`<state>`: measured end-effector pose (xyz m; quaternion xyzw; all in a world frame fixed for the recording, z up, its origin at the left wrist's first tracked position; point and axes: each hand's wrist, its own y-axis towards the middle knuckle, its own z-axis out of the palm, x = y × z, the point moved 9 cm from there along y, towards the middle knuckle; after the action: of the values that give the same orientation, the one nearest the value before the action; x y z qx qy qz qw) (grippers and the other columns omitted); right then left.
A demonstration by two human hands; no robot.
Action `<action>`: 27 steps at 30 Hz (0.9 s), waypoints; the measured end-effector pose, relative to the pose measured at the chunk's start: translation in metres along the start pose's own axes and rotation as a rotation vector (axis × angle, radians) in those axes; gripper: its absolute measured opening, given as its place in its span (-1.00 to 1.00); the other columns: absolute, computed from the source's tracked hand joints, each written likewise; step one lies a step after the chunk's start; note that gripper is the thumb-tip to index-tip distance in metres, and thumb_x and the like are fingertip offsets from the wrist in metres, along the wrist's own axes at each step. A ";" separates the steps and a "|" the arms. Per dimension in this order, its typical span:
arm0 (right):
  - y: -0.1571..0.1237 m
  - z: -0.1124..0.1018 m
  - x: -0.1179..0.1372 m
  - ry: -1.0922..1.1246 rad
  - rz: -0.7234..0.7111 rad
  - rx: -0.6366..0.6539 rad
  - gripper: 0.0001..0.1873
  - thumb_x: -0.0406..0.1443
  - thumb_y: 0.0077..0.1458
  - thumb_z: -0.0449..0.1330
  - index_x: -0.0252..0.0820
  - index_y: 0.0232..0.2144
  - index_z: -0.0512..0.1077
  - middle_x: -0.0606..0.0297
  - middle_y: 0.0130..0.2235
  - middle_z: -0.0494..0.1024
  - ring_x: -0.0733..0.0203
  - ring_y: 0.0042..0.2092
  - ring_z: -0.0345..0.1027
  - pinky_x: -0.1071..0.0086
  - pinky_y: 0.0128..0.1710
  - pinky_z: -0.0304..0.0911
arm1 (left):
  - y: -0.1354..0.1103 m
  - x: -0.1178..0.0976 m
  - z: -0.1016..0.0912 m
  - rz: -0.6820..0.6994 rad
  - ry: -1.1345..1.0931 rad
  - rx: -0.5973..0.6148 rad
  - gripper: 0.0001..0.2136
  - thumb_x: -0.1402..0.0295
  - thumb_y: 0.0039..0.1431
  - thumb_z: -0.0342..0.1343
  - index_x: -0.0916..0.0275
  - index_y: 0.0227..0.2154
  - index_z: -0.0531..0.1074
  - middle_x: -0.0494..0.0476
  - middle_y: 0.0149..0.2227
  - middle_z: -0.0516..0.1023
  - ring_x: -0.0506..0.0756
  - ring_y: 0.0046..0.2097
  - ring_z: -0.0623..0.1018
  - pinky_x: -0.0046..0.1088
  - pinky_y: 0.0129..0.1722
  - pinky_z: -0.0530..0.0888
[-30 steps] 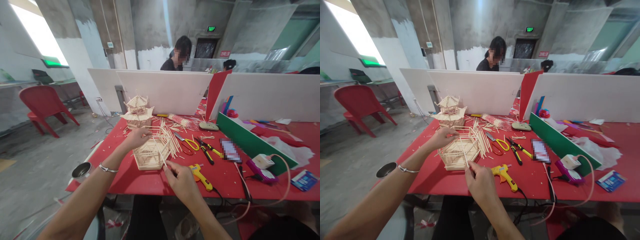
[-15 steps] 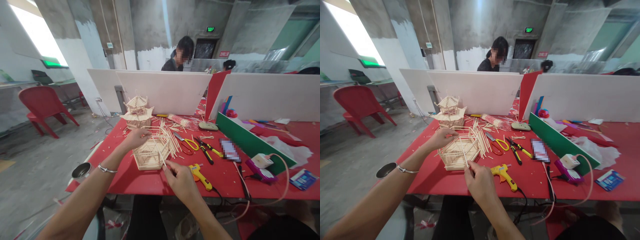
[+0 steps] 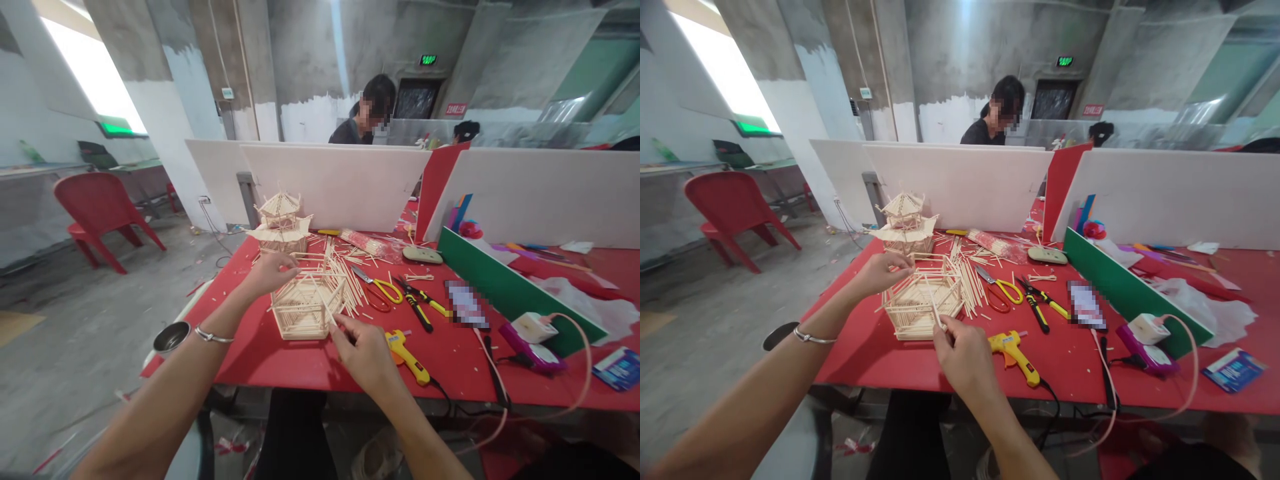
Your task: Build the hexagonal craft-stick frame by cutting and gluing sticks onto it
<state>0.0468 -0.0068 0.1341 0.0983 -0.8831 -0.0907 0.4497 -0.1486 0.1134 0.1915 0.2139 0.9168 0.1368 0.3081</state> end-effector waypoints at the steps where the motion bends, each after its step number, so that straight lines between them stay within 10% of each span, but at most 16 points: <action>1: 0.000 0.000 0.000 0.000 -0.001 0.003 -0.57 -0.13 0.18 0.07 -0.25 -0.11 0.59 0.30 -0.59 0.49 0.27 -0.55 0.34 0.47 -0.52 0.16 | 0.000 0.000 0.001 -0.001 -0.002 0.000 -0.78 0.24 0.05 0.13 0.21 -0.61 0.51 0.12 -0.28 0.67 0.11 -0.21 0.61 -0.39 -0.14 0.47; 9: -0.002 0.002 -0.005 0.007 0.020 0.003 -0.54 -0.09 0.18 0.07 -0.26 -0.07 0.57 0.22 -0.50 0.59 0.22 -0.52 0.40 0.44 -0.50 0.21 | -0.013 0.000 -0.015 -0.039 -0.032 -0.083 -0.78 0.20 0.07 0.12 0.20 -0.54 0.54 0.13 -0.21 0.65 0.12 -0.18 0.59 -0.42 -0.16 0.45; 15: -0.008 0.001 -0.001 0.063 0.024 0.001 -0.51 -0.07 0.19 0.07 -0.28 -0.04 0.55 0.23 -0.50 0.58 0.22 -0.52 0.40 0.44 -0.52 0.22 | -0.107 0.002 -0.050 -0.325 0.152 -0.494 -0.68 0.15 0.21 0.03 0.21 -0.57 0.42 0.01 -0.53 0.45 0.03 -0.46 0.41 -0.46 -0.41 0.33; 20: -0.018 0.002 -0.002 0.152 0.024 -0.033 -0.48 -0.05 0.22 0.05 -0.30 0.01 0.50 0.29 -0.56 0.54 0.23 -0.53 0.42 0.44 -0.48 0.28 | -0.158 0.000 -0.019 -0.315 0.059 -0.528 -0.80 0.17 0.21 0.08 0.18 -0.36 0.49 0.03 -0.40 0.55 0.03 -0.42 0.46 -0.46 -0.35 0.41; 27: -0.014 -0.002 -0.018 0.210 0.050 -0.121 -0.58 -0.10 0.27 -0.03 -0.25 -0.09 0.47 0.18 -0.34 0.61 0.21 -0.40 0.48 0.39 -0.31 0.38 | -0.153 -0.001 -0.002 -0.313 0.066 -0.549 -0.80 0.17 0.23 0.07 0.14 -0.28 0.51 0.05 -0.37 0.59 0.04 -0.43 0.49 -0.44 -0.36 0.43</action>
<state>0.0602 -0.0164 0.1182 0.0579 -0.8263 -0.1220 0.5469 -0.1964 -0.0203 0.1355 -0.0254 0.8769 0.3371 0.3417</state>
